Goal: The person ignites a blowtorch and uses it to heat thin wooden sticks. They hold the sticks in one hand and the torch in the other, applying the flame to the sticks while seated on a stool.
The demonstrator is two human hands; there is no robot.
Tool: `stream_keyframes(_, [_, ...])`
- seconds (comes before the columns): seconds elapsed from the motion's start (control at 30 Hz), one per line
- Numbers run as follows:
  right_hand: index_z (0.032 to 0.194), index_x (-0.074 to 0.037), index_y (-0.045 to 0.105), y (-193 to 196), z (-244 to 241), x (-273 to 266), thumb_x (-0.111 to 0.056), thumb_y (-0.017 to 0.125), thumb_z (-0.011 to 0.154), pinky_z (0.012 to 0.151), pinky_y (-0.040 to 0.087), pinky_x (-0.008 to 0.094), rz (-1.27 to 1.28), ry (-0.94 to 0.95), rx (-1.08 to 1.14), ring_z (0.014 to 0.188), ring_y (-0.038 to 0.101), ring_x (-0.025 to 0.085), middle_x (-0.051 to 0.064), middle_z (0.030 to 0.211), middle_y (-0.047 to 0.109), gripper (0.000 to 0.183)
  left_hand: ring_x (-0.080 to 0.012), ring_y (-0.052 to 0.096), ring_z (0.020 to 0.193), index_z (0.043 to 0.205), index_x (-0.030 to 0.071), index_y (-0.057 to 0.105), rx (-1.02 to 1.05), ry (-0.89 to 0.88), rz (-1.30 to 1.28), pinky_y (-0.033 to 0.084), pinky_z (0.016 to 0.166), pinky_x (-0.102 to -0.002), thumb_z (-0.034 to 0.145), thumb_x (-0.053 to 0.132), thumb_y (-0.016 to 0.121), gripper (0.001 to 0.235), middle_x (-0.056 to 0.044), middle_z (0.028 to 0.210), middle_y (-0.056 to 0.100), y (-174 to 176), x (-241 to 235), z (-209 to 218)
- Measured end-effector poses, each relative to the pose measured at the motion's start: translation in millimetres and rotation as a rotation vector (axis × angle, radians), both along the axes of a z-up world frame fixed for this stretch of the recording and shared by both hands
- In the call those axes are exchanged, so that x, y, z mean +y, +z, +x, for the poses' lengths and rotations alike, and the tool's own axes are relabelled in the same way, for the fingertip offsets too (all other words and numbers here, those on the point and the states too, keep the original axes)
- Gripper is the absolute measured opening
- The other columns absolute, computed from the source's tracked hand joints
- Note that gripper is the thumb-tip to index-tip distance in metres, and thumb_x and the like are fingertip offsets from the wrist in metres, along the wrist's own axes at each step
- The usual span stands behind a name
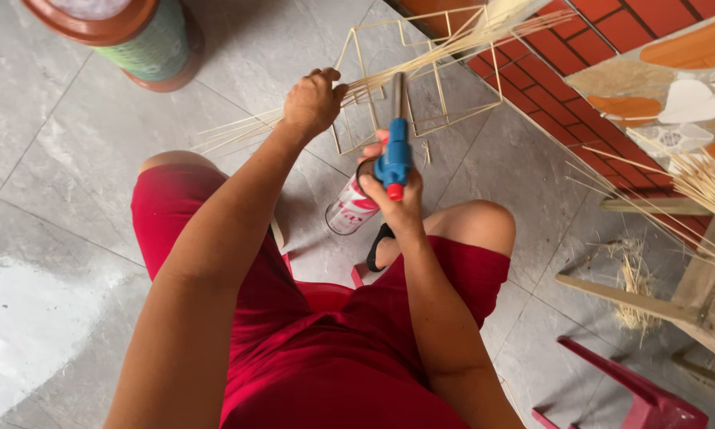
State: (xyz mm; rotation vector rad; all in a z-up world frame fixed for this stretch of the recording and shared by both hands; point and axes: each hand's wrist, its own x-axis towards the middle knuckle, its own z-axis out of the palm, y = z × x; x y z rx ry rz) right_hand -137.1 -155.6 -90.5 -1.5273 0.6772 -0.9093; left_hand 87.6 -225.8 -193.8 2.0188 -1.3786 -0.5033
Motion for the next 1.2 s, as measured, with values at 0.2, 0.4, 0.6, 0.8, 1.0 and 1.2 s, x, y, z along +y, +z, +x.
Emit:
stream_keyframes(0.2, [0.149,-0.001,0.047,-0.6,-28.0,-14.0,0.004,0.072,0.09,0.101,0.055,0.033,0.063,-0.108,-0.046,0.107,0.067,0.017,0.006,0.119,0.064,0.065,-0.0348,0.072,0.08,0.093,0.018,0.082,0.0,0.014,0.207,0.059,0.076,-0.044,0.088,0.033,0.073,0.018,-0.013,0.091,0.075,-1.1,-24.0,4.5])
stream_keyframes(0.4, [0.148,-0.001,0.048,-4.2,-36.5,-7.4,0.003,0.073,0.089,0.101,0.056,0.034,0.079,-0.024,0.016,0.107,0.068,0.017,0.007,0.117,0.066,0.065,-0.0212,0.074,0.069,0.09,0.021,0.083,0.15,0.063,0.136,0.059,0.068,-0.035,0.087,0.03,0.077,0.011,-0.005,0.082,0.078,11.2,-21.4,6.9])
stream_keyframes(0.6, [0.148,-0.001,0.048,0.2,-37.3,-5.6,0.002,0.074,0.088,0.101,0.055,0.034,0.005,0.04,0.081,0.108,0.067,0.018,0.007,0.115,0.066,0.066,-0.0236,0.073,0.065,0.091,0.018,0.084,0.022,0.068,-0.122,0.06,0.064,-0.035,0.089,0.027,0.078,0.011,-0.005,0.086,0.078,29.8,-13.0,6.5])
stream_keyframes(0.8, [0.146,-0.001,0.049,7.6,-37.2,-10.7,0.002,0.074,0.086,0.1,0.054,0.034,0.041,0.02,0.061,0.107,0.067,0.017,0.007,0.114,0.067,0.065,-0.0179,0.074,0.068,0.092,0.017,0.084,0.063,0.018,-0.212,0.059,0.065,-0.033,0.09,0.026,0.081,0.01,-0.003,0.088,0.079,46.3,-6.2,15.3])
stream_keyframes(1.0, [0.145,-0.002,0.051,13.5,-32.6,-2.6,-0.003,0.076,0.086,0.104,0.052,0.035,0.028,0.141,0.098,0.111,0.066,0.019,0.008,0.115,0.067,0.064,-0.0155,0.075,0.071,0.096,0.015,0.083,0.079,-0.052,-0.21,0.059,0.067,-0.031,0.093,0.024,0.08,0.01,-0.002,0.09,0.079,66.7,5.1,22.4])
stream_keyframes(1.2, [0.146,-0.002,0.05,20.2,-35.1,-6.1,-0.01,0.076,0.089,0.102,0.054,0.035,0.06,0.136,0.032,0.108,0.067,0.019,0.008,0.114,0.067,0.063,-0.014,0.072,0.064,0.102,0.014,0.082,0.111,-0.127,-0.149,0.057,0.062,-0.031,0.097,0.021,0.077,0.01,-0.003,0.076,0.077,99.2,36.3,34.9])
